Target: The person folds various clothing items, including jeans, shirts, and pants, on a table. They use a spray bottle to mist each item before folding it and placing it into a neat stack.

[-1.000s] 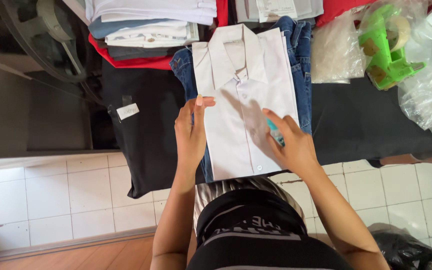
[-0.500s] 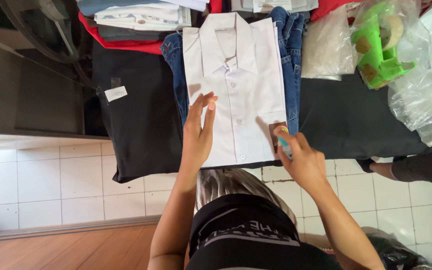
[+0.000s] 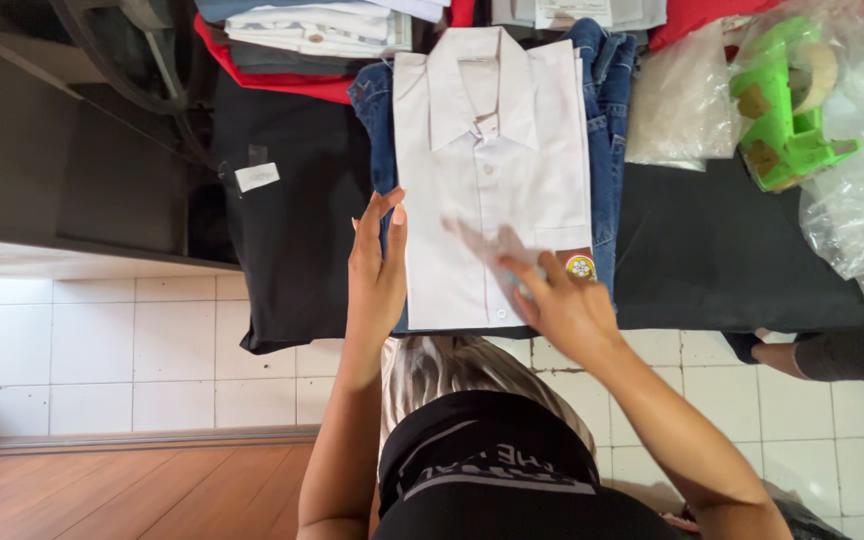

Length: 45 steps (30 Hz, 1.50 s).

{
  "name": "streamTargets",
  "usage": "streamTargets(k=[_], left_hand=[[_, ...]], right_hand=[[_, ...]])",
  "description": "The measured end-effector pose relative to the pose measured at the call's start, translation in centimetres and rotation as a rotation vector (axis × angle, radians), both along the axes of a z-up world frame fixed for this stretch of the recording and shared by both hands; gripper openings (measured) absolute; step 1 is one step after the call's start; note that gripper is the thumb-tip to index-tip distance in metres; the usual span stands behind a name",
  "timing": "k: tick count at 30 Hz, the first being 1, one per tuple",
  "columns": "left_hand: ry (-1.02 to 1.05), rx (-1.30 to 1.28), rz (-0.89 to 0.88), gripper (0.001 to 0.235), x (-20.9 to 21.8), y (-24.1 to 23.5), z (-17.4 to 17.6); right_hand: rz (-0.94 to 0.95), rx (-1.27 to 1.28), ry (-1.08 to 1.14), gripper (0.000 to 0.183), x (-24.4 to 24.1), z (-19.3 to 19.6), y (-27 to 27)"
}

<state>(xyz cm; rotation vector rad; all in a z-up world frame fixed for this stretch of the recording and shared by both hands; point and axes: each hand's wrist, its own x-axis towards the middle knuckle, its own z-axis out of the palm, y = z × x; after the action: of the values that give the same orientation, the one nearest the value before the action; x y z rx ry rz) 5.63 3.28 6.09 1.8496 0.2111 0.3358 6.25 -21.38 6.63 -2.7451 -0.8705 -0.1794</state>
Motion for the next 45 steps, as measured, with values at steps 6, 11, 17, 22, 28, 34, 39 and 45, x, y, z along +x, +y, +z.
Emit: streamTargets(k=[6,11,17,22,28,34,39,45], left_hand=[[0.002,-0.037,0.017,0.043,-0.2,1.4,0.0],[0.019,-0.008,-0.035,0.044,0.2,2.2,0.7],[-0.007,-0.008,-0.058,0.048,1.5,3.5,1.5],[0.004,0.000,-0.070,0.048,2.7,4.7,1.6],[-0.034,0.007,-0.044,0.041,4.0,7.1,1.4],[-0.049,0.034,-0.001,0.034,6.6,10.3,1.9],[-0.067,0.048,-0.027,0.032,9.4,12.1,2.4],[-0.080,-0.042,-0.076,0.033,13.0,12.5,2.4]], right_hand=[[-0.001,0.100,-0.059,0.065,4.2,0.7,1.3],[-0.118,0.173,-0.127,0.059,7.8,-0.3,1.9],[-0.326,0.074,-0.176,0.055,11.2,-0.4,0.2],[-0.306,0.198,-0.234,0.050,13.0,0.2,1.8],[-0.175,0.391,-0.040,0.049,14.2,2.0,7.7],[-0.007,0.789,0.172,0.065,19.4,2.8,13.6],[-0.135,0.451,-0.091,0.069,25.7,1.0,17.7],[-0.083,0.308,0.039,0.084,29.9,0.9,19.8]])
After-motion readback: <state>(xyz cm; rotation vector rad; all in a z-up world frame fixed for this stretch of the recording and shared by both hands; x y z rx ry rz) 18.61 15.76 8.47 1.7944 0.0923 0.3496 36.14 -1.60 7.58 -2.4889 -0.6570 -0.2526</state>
